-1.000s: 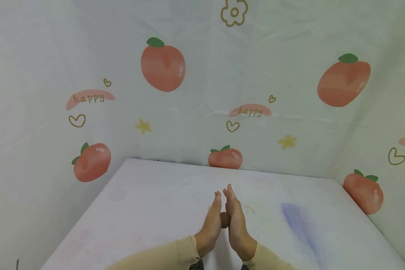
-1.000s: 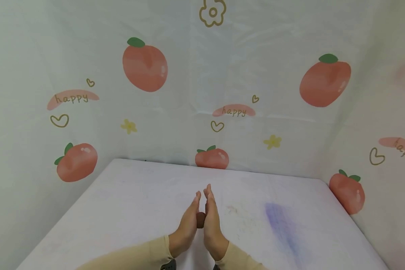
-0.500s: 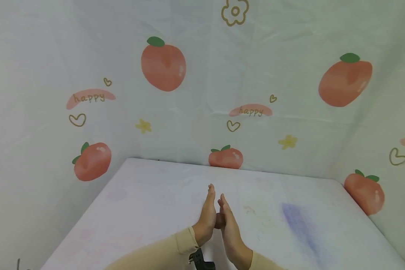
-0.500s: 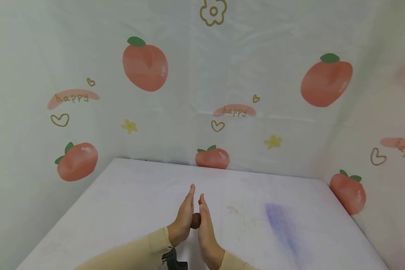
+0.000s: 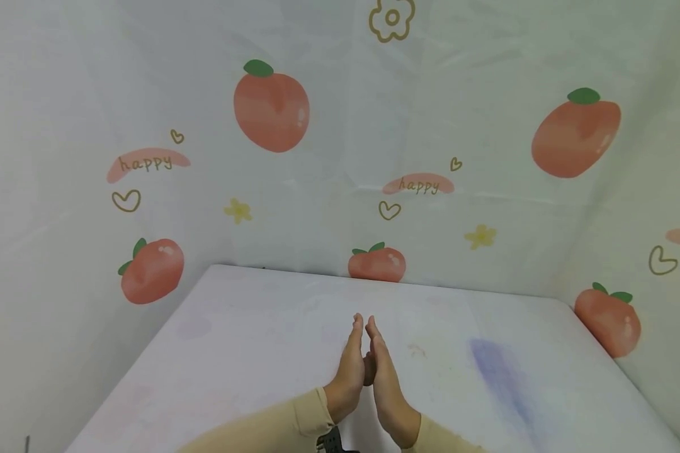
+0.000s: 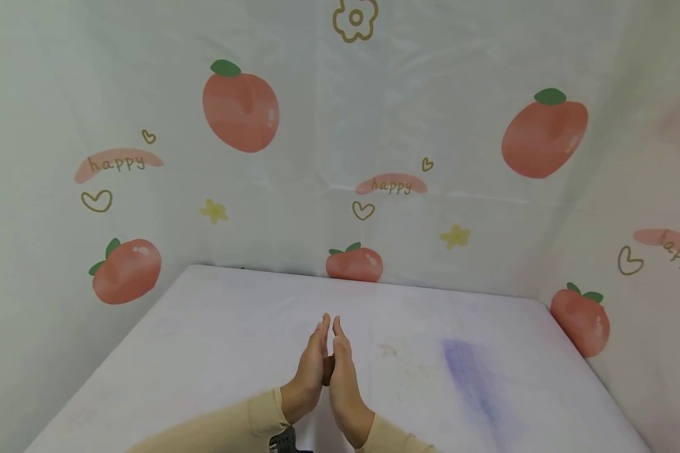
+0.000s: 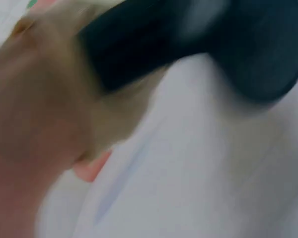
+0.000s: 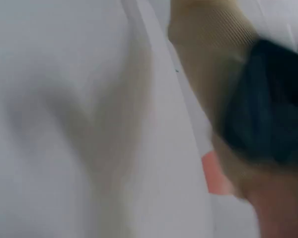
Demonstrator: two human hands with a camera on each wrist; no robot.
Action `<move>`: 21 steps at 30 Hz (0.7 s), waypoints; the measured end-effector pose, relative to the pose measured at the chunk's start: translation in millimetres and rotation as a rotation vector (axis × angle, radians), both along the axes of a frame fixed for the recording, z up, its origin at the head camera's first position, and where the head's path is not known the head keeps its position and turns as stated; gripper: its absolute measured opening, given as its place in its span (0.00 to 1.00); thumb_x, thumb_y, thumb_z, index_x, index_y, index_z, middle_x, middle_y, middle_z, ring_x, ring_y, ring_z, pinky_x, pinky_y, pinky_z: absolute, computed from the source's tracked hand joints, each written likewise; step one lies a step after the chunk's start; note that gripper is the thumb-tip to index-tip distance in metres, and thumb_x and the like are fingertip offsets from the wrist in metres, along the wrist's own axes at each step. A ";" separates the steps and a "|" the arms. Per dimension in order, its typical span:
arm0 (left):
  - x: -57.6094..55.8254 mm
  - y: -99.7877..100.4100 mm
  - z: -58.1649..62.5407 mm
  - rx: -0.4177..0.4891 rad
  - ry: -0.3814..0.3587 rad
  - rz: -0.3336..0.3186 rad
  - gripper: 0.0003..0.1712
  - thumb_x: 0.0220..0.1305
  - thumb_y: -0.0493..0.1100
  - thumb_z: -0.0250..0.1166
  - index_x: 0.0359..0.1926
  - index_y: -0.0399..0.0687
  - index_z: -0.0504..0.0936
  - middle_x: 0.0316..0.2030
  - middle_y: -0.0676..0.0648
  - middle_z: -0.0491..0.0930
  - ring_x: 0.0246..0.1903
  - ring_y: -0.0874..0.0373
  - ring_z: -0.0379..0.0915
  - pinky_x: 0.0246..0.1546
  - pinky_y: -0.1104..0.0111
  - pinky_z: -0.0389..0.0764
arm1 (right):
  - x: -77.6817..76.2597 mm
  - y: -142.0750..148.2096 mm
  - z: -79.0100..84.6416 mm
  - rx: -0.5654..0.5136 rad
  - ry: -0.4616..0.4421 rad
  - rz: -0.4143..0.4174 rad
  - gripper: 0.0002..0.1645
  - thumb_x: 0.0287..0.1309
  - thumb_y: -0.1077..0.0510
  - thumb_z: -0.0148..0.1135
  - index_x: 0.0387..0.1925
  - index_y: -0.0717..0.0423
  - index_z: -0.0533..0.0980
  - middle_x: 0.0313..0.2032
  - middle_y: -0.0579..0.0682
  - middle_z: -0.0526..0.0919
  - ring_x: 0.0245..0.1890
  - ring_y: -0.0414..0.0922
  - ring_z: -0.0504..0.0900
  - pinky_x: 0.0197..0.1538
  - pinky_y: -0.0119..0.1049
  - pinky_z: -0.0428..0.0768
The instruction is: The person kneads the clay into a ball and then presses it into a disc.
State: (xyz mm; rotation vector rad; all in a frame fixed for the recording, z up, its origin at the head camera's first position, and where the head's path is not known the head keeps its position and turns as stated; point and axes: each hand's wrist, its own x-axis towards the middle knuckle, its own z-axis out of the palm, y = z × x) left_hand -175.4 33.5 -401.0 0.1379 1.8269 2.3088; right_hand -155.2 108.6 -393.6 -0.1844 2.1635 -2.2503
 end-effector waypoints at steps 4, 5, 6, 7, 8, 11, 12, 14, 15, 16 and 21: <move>15.1 3.2 0.2 0.000 0.076 -0.047 0.39 0.76 0.63 0.27 0.77 0.46 0.37 0.77 0.48 0.31 0.75 0.49 0.25 0.72 0.44 0.29 | -12.6 5.9 0.6 0.009 -0.031 -0.027 0.39 0.74 0.37 0.22 0.77 0.51 0.41 0.77 0.53 0.39 0.76 0.52 0.33 0.74 0.56 0.35; 18.6 3.4 0.4 -0.008 0.105 -0.061 0.38 0.76 0.62 0.25 0.77 0.45 0.36 0.77 0.48 0.30 0.75 0.49 0.23 0.71 0.43 0.28 | -15.7 7.7 0.1 0.003 -0.043 -0.030 0.39 0.74 0.36 0.22 0.77 0.50 0.39 0.77 0.53 0.38 0.76 0.52 0.32 0.75 0.55 0.35; 21.7 3.5 0.7 -0.012 0.129 -0.066 0.38 0.77 0.61 0.25 0.76 0.45 0.35 0.77 0.48 0.30 0.75 0.49 0.23 0.71 0.44 0.27 | -18.3 9.3 -0.1 -0.003 -0.049 -0.035 0.39 0.74 0.36 0.22 0.77 0.49 0.38 0.77 0.54 0.36 0.76 0.52 0.30 0.75 0.55 0.34; 23.8 3.4 1.1 -0.018 0.154 -0.071 0.37 0.77 0.59 0.24 0.76 0.44 0.35 0.77 0.47 0.29 0.75 0.49 0.23 0.71 0.44 0.27 | -20.3 10.6 -0.3 -0.011 -0.053 -0.041 0.39 0.74 0.36 0.22 0.77 0.49 0.37 0.77 0.53 0.34 0.76 0.53 0.29 0.75 0.55 0.34; 25.0 3.5 1.1 -0.020 0.169 -0.076 0.37 0.77 0.59 0.24 0.76 0.44 0.35 0.77 0.47 0.29 0.75 0.49 0.23 0.71 0.44 0.27 | -21.4 11.5 -0.5 -0.017 -0.059 -0.040 0.39 0.73 0.36 0.22 0.77 0.49 0.36 0.77 0.53 0.33 0.76 0.53 0.29 0.75 0.55 0.34; 23.2 3.4 2.1 -0.029 0.189 -0.081 0.37 0.77 0.58 0.24 0.76 0.40 0.35 0.77 0.45 0.30 0.75 0.49 0.22 0.71 0.45 0.27 | -20.6 11.3 -0.9 -0.045 -0.059 -0.035 0.39 0.74 0.37 0.22 0.77 0.49 0.36 0.77 0.53 0.32 0.76 0.53 0.28 0.75 0.55 0.35; 20.4 3.1 2.7 -0.026 0.177 -0.070 0.37 0.77 0.58 0.25 0.76 0.40 0.36 0.77 0.45 0.31 0.75 0.49 0.23 0.72 0.45 0.27 | -18.8 9.8 -0.8 -0.059 -0.061 -0.031 0.39 0.74 0.37 0.23 0.77 0.51 0.38 0.77 0.53 0.34 0.76 0.52 0.31 0.75 0.56 0.35; 12.7 1.2 4.5 -0.019 0.135 -0.037 0.38 0.77 0.60 0.26 0.76 0.42 0.36 0.77 0.45 0.31 0.75 0.49 0.23 0.72 0.46 0.29 | -12.2 4.8 -0.8 -0.070 -0.067 -0.019 0.38 0.74 0.38 0.24 0.77 0.51 0.41 0.77 0.54 0.37 0.76 0.52 0.33 0.74 0.57 0.36; 7.7 -0.1 5.3 -0.011 0.107 -0.014 0.39 0.76 0.61 0.28 0.76 0.43 0.37 0.77 0.46 0.31 0.75 0.49 0.23 0.72 0.46 0.29 | -8.1 1.9 -0.7 -0.077 -0.070 -0.011 0.38 0.75 0.38 0.24 0.77 0.52 0.42 0.77 0.54 0.39 0.76 0.52 0.34 0.74 0.58 0.36; 2.6 -1.7 6.2 -0.005 0.084 0.007 0.39 0.76 0.62 0.28 0.76 0.44 0.37 0.77 0.46 0.31 0.75 0.49 0.23 0.72 0.46 0.28 | -3.8 -1.0 -0.8 -0.082 -0.069 -0.004 0.38 0.75 0.38 0.24 0.77 0.53 0.42 0.77 0.56 0.41 0.76 0.53 0.36 0.74 0.60 0.36; -14.0 -5.4 6.2 0.003 0.043 0.056 0.41 0.75 0.65 0.29 0.77 0.47 0.36 0.77 0.48 0.30 0.75 0.49 0.20 0.71 0.43 0.27 | 9.8 -6.0 1.1 -0.113 -0.065 0.038 0.38 0.75 0.38 0.22 0.77 0.52 0.37 0.76 0.60 0.38 0.76 0.56 0.33 0.71 0.64 0.35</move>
